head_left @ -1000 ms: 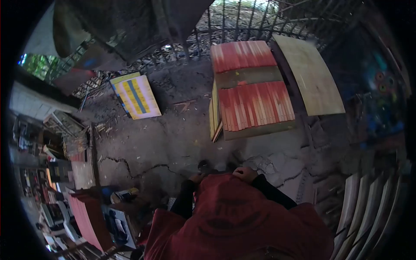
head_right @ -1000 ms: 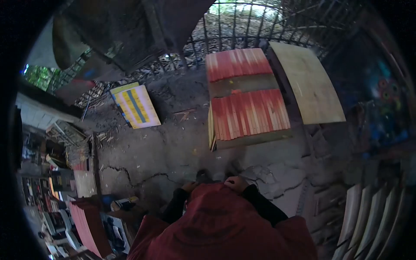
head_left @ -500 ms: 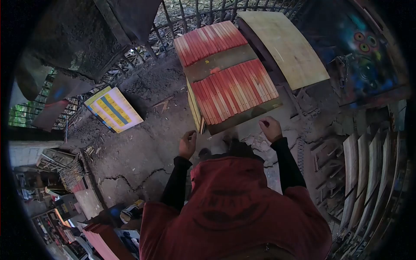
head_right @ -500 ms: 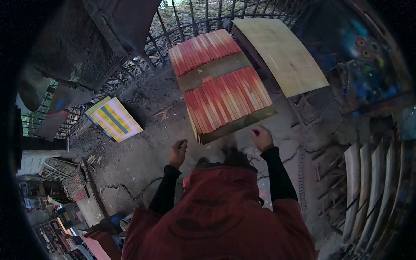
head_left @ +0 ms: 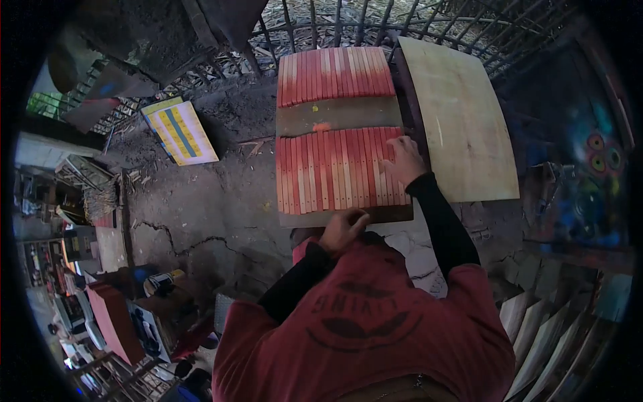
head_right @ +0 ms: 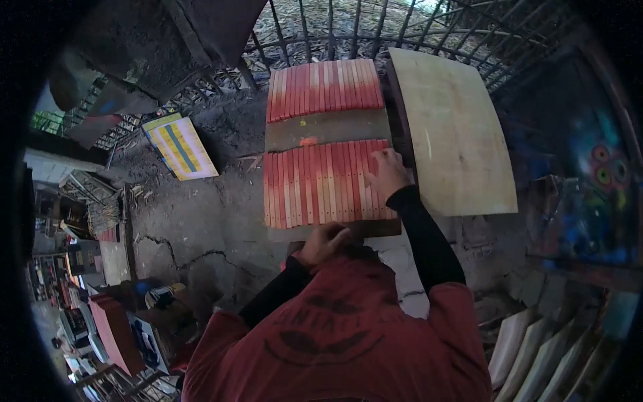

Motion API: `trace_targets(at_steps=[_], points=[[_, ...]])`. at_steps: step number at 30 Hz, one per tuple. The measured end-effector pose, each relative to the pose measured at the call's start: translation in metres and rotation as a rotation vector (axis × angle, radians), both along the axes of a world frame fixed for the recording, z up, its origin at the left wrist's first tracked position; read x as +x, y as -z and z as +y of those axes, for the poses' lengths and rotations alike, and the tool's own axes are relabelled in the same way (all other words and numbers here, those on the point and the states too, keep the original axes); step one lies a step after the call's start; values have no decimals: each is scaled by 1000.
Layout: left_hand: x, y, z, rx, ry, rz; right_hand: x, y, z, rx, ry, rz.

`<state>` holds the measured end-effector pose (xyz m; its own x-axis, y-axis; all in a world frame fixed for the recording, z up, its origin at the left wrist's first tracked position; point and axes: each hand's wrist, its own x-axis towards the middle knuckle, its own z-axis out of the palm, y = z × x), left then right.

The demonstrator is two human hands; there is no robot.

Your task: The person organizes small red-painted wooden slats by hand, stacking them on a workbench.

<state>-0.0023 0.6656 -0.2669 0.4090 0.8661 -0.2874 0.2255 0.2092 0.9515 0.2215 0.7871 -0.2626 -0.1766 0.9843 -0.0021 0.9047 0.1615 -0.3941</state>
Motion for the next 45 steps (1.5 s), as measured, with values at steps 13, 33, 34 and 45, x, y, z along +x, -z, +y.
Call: trace_targets(at_steps=[13,33,34,45], points=[[19,18,10,-186,78,-20,-11,32,87,-421,-103,-86],[-27,13,25,-134,218,-14,-20,-6,-30,-186,147,-30],[-30,12,24,-123,202,-1,-25,-18,-51,-225,253,36],[-36,1,37,-42,389,43,-64,20,-120,-185,559,-111]])
